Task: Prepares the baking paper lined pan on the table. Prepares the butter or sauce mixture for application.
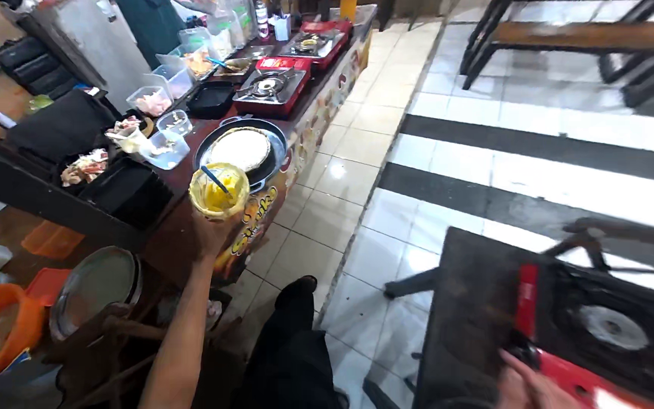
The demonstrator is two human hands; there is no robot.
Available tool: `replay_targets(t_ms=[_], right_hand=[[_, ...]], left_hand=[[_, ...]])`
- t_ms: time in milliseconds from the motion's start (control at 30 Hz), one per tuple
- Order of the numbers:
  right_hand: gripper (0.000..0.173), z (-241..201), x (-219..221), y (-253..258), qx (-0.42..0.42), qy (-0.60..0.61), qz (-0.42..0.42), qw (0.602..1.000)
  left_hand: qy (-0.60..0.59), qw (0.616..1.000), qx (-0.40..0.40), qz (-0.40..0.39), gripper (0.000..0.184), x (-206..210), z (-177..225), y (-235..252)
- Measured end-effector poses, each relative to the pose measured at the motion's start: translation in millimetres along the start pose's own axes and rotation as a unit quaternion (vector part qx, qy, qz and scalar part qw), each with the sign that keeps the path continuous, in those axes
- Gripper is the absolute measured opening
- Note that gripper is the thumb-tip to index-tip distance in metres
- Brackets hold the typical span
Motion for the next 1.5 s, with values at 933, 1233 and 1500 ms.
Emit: replay_targets(t_ms=[933,1233,1500], right_hand=[[0.027,-66,-50,-82,-0.415,-0.342,-0.276,0.796],[0.022,-85,-39,-98,-0.452,-0.353,-0.291,0.766],[0.028,-78,-29,-128,-0.372,-0.29,-0.331,0.817]], left_hand=[[-0.425,0.62,0.263,-0.605,0.102,187,269,-394],[-0.416,0.611,0.291,-0.607,0.103,168,266,-391],[-0.394,0.632,0.294,-0.599,0.098,163,253,-384]])
Point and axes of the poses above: each hand's wrist, its own y-axis towards the middle knuckle, its own x-axis out of the palm, z = x × y, the point moved 10 cm from there along y, towards the middle knuckle, and after that the axes turned 6 degrees about x, right-handed, at the moved point
